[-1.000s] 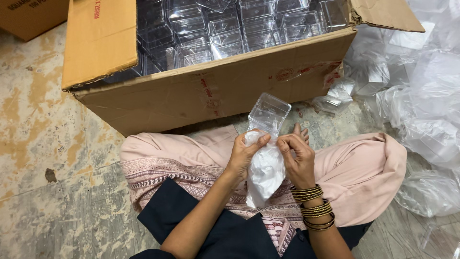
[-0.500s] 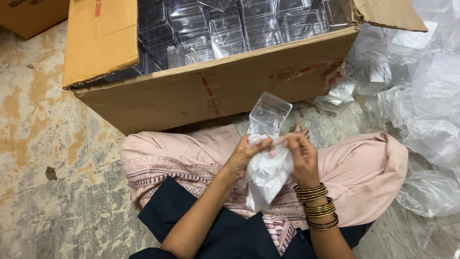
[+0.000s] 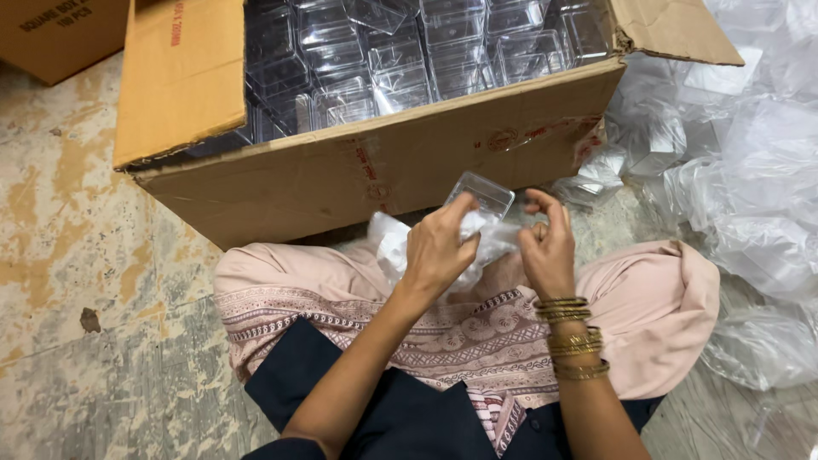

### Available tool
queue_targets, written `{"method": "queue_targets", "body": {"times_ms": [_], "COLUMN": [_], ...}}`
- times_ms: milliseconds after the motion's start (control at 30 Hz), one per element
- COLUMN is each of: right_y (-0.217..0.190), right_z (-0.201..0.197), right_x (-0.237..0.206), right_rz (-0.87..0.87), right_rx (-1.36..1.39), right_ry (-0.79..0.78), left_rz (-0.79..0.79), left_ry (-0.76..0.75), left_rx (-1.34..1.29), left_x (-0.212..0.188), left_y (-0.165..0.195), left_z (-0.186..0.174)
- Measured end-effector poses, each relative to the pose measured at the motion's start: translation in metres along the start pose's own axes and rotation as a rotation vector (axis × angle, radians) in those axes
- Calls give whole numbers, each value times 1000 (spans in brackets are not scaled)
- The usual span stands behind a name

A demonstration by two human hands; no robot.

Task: The person sits on the floor next to a carton of clear plastic boxes, takes boxes out one at a time, wraps each in white plastic sheeting, and ties a white ribbon around the wrapped box. Wrapped boxes are set aside as they are finished.

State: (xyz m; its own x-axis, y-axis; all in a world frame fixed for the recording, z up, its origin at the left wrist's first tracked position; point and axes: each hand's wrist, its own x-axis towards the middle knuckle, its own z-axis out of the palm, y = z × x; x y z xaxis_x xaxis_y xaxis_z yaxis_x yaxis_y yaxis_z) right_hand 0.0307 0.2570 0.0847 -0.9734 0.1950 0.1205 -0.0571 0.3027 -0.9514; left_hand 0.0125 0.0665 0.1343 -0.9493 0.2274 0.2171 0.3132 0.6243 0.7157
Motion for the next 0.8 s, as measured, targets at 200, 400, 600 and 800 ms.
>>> {"method": "queue_targets", "body": {"times_ms": [200, 400, 600, 800], "right_y": [7, -10, -25, -32], "right_z": [17, 15, 12, 21], "right_x": [25, 8, -5, -9], "right_rz": [18, -190, -203, -299], "right_rx": [9, 202, 215, 236], "right_ry": [-70, 25, -60, -82], "left_rz": [-265, -165, -134, -191], "left_ry": [-42, 4, 90, -11], "left_rx": [252, -29, -441, -712], "left_x": [34, 32, 15, 7], "left_y": [13, -15, -30, -40], "left_z": [2, -9, -8, -3]}}
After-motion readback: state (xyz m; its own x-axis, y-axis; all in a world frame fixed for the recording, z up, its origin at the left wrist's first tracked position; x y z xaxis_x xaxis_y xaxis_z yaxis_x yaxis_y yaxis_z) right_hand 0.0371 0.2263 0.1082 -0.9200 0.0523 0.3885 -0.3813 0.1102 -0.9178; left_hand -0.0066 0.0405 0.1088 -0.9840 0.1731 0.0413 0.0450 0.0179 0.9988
